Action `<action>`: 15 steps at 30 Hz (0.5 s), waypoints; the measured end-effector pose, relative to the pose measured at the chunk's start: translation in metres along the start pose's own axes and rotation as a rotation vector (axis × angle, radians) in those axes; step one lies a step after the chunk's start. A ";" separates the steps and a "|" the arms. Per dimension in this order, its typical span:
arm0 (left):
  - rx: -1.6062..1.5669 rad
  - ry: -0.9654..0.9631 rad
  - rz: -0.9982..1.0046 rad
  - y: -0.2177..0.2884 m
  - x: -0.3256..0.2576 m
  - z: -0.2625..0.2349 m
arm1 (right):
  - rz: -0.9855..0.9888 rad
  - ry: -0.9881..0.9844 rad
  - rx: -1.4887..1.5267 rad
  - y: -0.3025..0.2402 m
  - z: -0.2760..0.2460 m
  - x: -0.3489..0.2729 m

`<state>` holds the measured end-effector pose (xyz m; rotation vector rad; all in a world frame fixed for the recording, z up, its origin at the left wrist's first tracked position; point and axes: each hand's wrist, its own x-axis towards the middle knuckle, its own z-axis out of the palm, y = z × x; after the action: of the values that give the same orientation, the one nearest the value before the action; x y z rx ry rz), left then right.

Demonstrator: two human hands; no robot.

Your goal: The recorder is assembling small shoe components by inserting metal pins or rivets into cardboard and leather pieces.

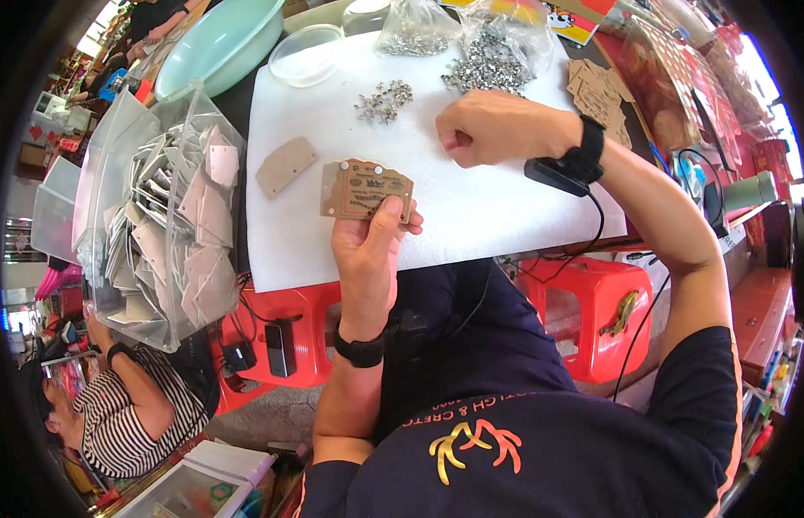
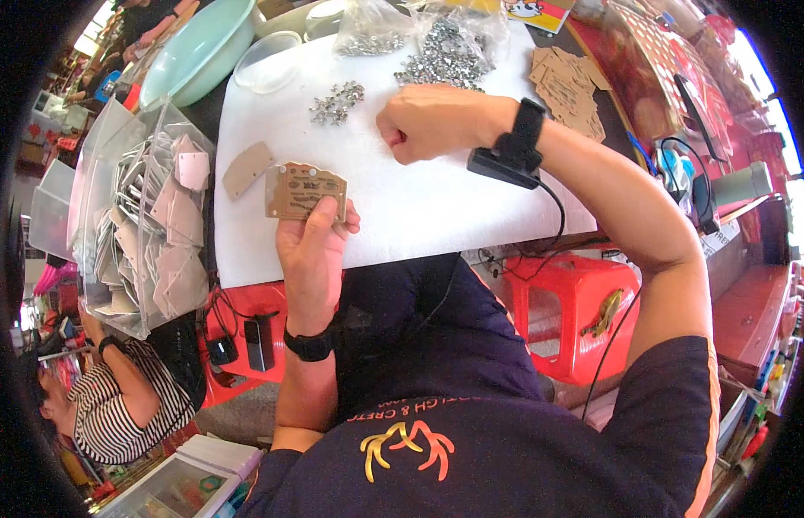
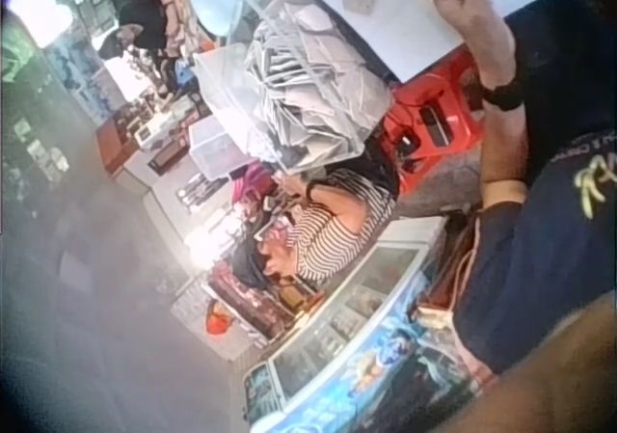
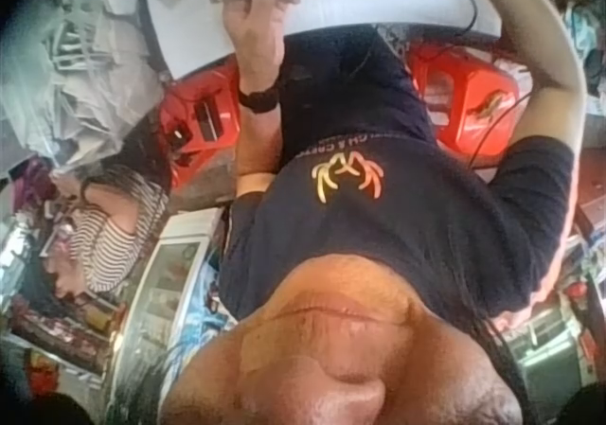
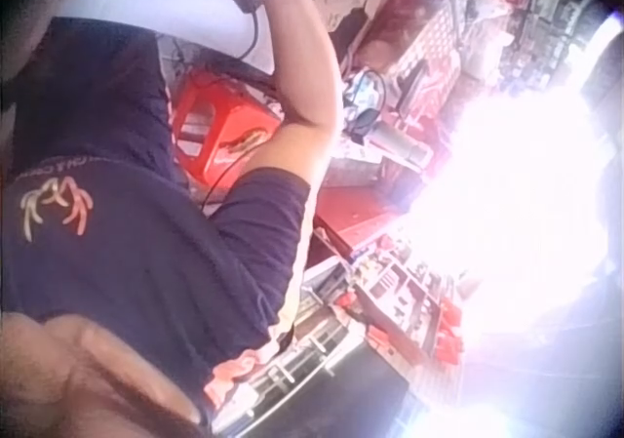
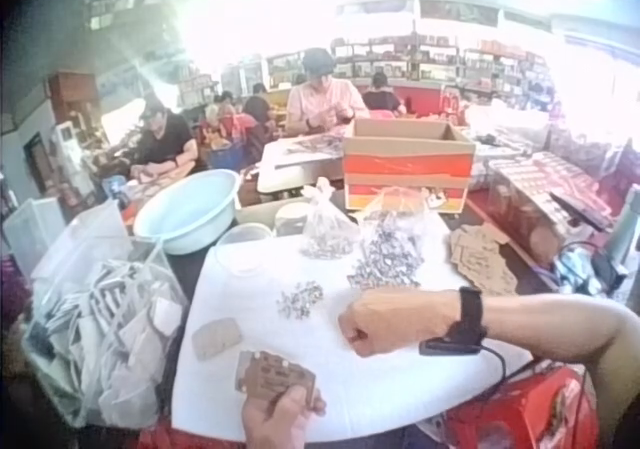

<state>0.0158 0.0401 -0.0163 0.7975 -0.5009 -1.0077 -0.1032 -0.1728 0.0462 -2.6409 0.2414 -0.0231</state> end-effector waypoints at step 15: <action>0.094 0.028 0.004 0.004 -0.002 0.011 | 0.132 0.209 -0.164 -0.005 0.027 -0.027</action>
<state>0.0090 0.0390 -0.0066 0.8928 -0.5285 -0.9741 -0.1272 -0.1512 0.0251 -2.7796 0.5076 -0.2456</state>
